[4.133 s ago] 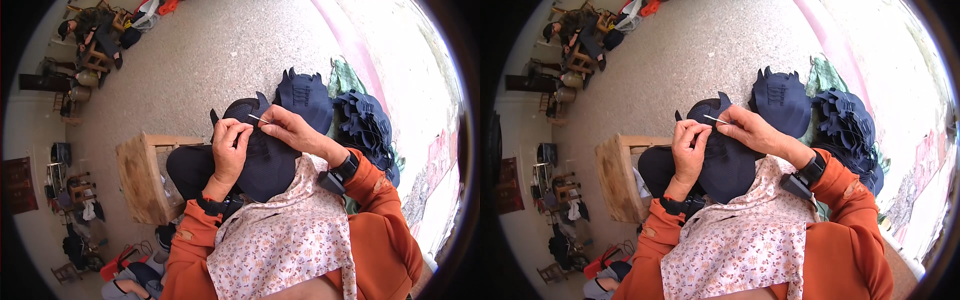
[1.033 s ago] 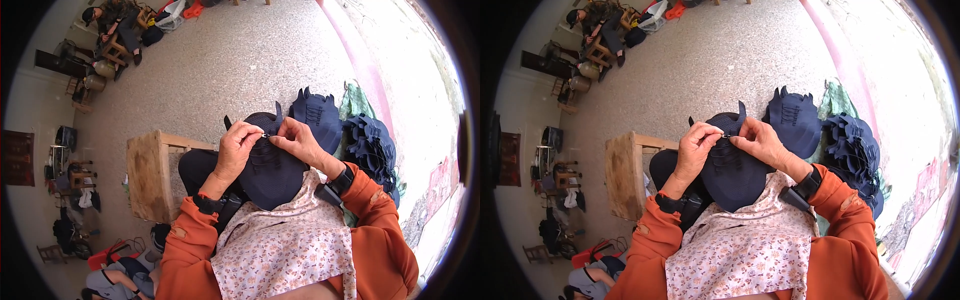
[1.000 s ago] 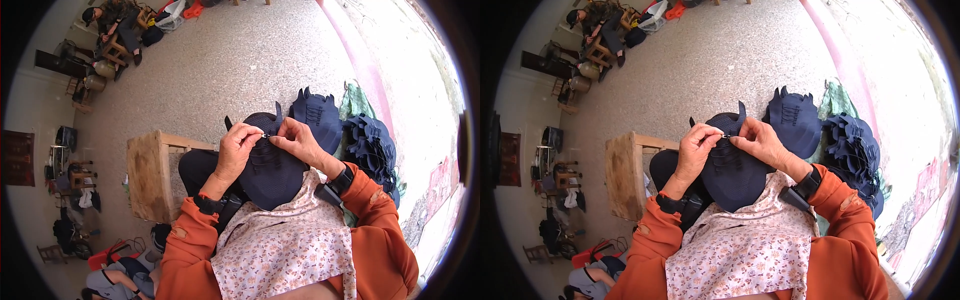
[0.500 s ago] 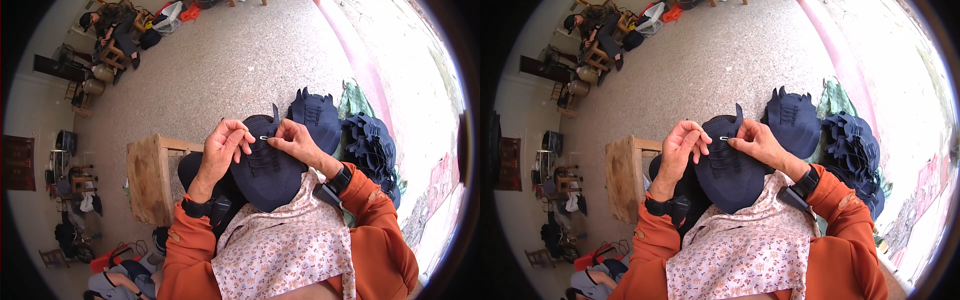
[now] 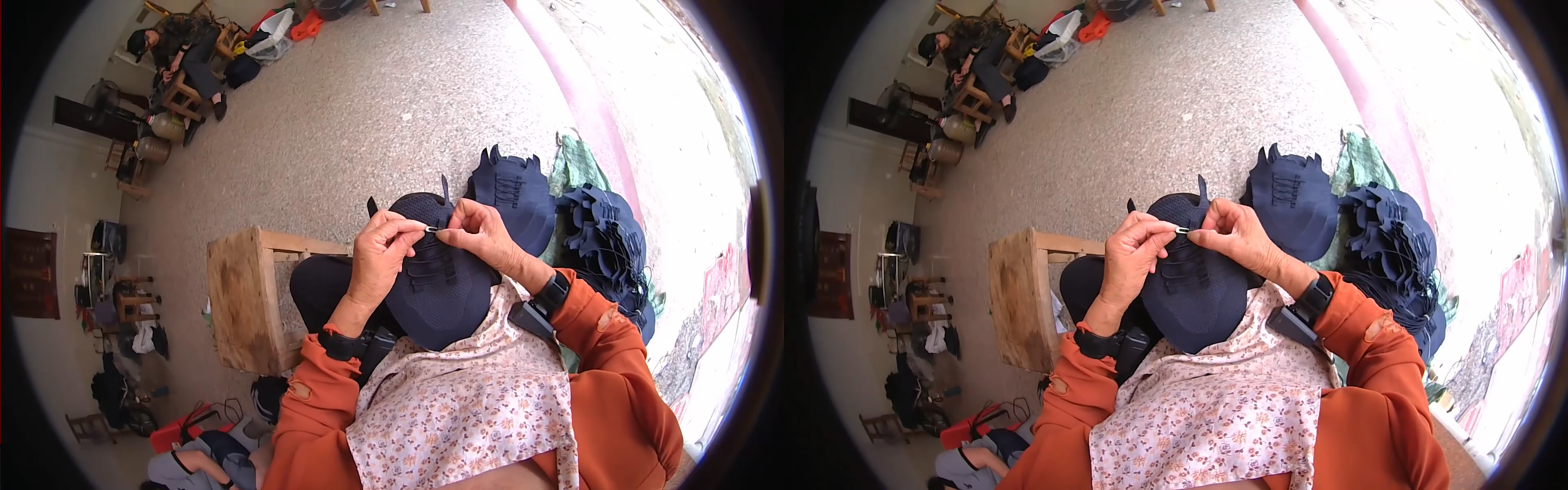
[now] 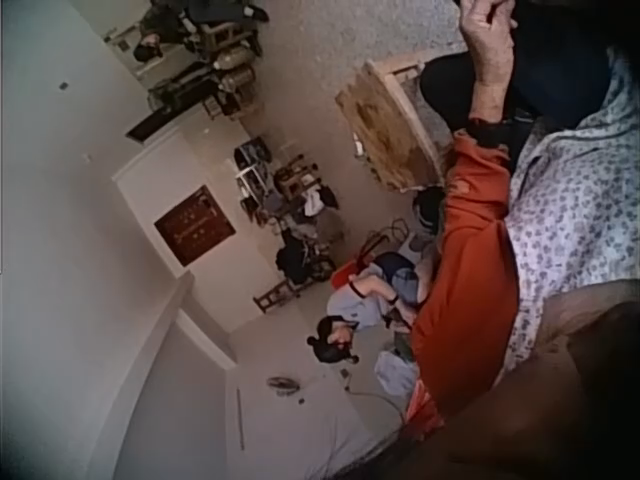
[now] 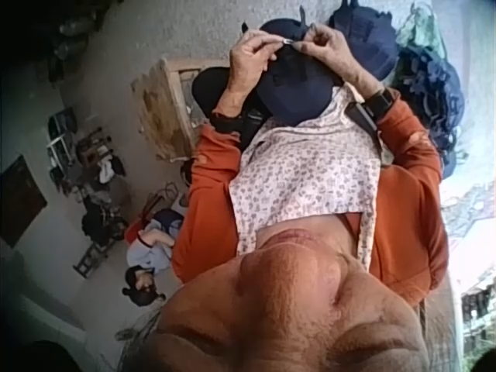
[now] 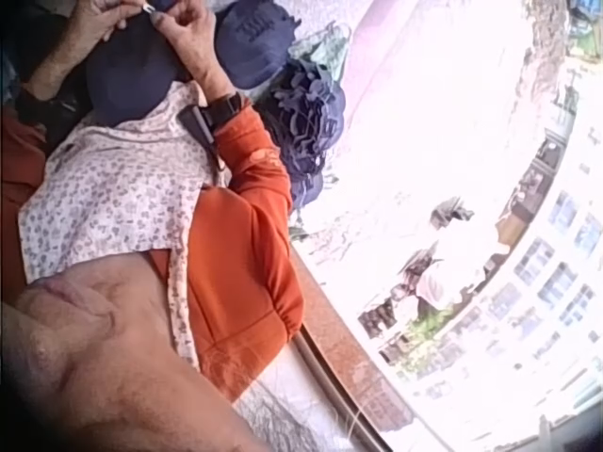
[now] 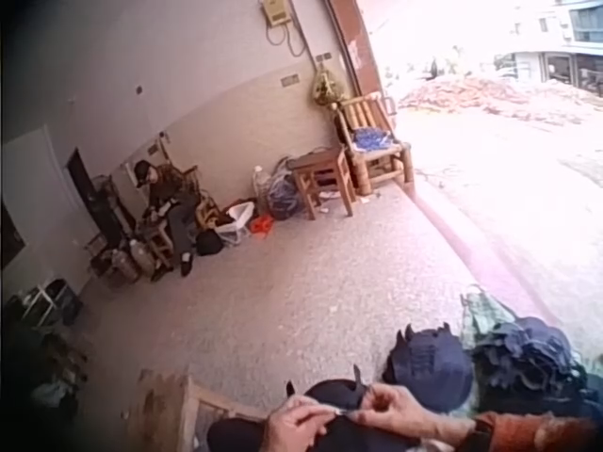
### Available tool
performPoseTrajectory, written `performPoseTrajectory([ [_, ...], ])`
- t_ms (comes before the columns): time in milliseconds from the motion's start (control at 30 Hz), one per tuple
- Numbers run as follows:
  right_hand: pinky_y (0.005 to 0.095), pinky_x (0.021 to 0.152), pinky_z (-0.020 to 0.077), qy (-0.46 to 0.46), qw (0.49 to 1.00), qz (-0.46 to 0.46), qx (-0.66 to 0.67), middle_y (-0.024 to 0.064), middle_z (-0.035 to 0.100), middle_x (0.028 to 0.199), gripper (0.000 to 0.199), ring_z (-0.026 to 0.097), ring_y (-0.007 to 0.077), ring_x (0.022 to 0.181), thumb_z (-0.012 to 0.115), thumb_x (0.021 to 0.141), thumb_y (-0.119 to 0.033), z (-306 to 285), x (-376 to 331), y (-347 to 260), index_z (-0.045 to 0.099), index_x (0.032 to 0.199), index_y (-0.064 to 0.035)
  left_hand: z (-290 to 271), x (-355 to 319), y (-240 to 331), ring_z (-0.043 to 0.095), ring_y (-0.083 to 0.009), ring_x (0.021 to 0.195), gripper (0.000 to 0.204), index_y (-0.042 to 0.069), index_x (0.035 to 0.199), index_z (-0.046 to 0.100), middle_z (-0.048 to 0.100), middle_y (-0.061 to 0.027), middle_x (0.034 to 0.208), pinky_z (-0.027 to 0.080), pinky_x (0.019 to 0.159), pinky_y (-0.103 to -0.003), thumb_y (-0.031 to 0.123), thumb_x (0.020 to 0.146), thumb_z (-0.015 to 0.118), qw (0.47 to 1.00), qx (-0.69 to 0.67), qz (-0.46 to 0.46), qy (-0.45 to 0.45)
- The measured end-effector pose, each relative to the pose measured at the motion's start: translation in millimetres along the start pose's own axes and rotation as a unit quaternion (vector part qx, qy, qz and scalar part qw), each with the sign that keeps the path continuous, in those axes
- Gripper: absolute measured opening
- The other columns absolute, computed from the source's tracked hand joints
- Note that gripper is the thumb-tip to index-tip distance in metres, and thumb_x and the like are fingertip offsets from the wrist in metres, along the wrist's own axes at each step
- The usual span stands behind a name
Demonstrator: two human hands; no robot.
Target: Assembling shoe upper components and lacing them.
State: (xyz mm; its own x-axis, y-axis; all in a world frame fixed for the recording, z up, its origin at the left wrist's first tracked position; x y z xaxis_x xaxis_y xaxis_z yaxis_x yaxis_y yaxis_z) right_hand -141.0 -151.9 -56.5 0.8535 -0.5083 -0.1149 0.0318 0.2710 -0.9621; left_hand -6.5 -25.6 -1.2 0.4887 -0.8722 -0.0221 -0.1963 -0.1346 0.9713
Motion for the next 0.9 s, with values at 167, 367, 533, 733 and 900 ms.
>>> performPoseTrajectory([
  [167, 0.0173, 0.054, 0.0389, -0.011, 1.0, -0.007, 0.011, -0.0041, 0.057, 0.069, 0.025, 0.05, 0.0004, 0.062, 0.077, 0.08, -0.014, -0.1, 0.9, -1.5, 0.053, 0.075, -0.0068, 3.5, 3.3, -3.6, 0.053, -0.002, 0.064, 0.01, 0.002, 0.096, 0.071, 0.057, 0.0016, 0.092, 0.038, 0.045, -0.013, 0.004, 0.086, 0.069, 1.0, -0.009, -0.003, -0.003],
  [367, 0.0175, 0.053, 0.0379, -0.028, 1.0, -0.007, 0.003, -0.004, 0.057, 0.069, 0.025, 0.05, 0.0004, 0.062, 0.076, 0.081, -0.016, -3.2, 3.6, 1.1, 0.054, 0.076, -0.007, 3.8, 2.8, 0.6, 0.052, -0.0017, 0.067, 0.012, 0.002, 0.099, 0.071, 0.058, 0.0029, 0.09, 0.038, 0.05, -0.013, 0.004, 0.087, 0.067, 0.999, -0.031, -0.03, -0.027],
  [533, 0.0178, 0.053, 0.0376, -0.039, 0.999, -0.006, 0.006, -0.0045, 0.056, 0.07, 0.024, 0.049, 0.0003, 0.062, 0.075, 0.082, -0.017, -3.5, 4.4, 3.8, 0.054, 0.077, -0.0073, 5.0, 2.7, 4.5, 0.056, -0.005, 0.076, 0.019, 0.002, 0.107, 0.07, 0.061, 0.0023, 0.092, 0.046, 0.064, -0.017, 0.002, 0.089, 0.064, 0.998, -0.034, -0.01, -0.044],
  [733, 0.0184, 0.054, 0.0375, -0.043, 0.999, 0.001, 0.008, -0.0049, 0.056, 0.072, 0.023, 0.049, 0.0004, 0.064, 0.073, 0.083, -0.016, -2.6, 3.7, 3.5, 0.053, 0.08, -0.0075, 7.2, 4.7, 22.1, 0.06, -0.0096, 0.076, 0.02, 0.003, 0.105, 0.069, 0.063, -0.0029, 0.088, 0.048, 0.066, -0.023, -0.001, 0.086, 0.064, 0.989, 0.107, 0.074, -0.066],
  [900, 0.0182, 0.058, 0.0381, -0.052, 0.998, -0.002, 0.031, -0.0046, 0.055, 0.076, 0.021, 0.048, 0.0005, 0.069, 0.071, 0.085, -0.017, -1.1, 2.1, 1.4, 0.052, 0.081, -0.0067, 13.6, 8.4, 37.1, 0.062, -0.0182, 0.073, 0.015, 0.002, 0.099, 0.065, 0.061, -0.0075, 0.086, 0.049, 0.065, -0.029, 0.001, 0.083, 0.067, 0.972, 0.205, 0.09, -0.075],
])
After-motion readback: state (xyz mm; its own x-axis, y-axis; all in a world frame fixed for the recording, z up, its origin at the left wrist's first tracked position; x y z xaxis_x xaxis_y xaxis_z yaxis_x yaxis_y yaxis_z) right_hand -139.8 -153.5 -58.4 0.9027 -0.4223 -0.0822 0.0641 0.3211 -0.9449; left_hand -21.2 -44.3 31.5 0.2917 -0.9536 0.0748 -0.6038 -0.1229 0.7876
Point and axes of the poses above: each hand's wrist, its own x-axis towards the middle knuckle, its own z-axis out of the palm, y = z × x, the point moved 3 cm from there along x, towards the middle knuckle
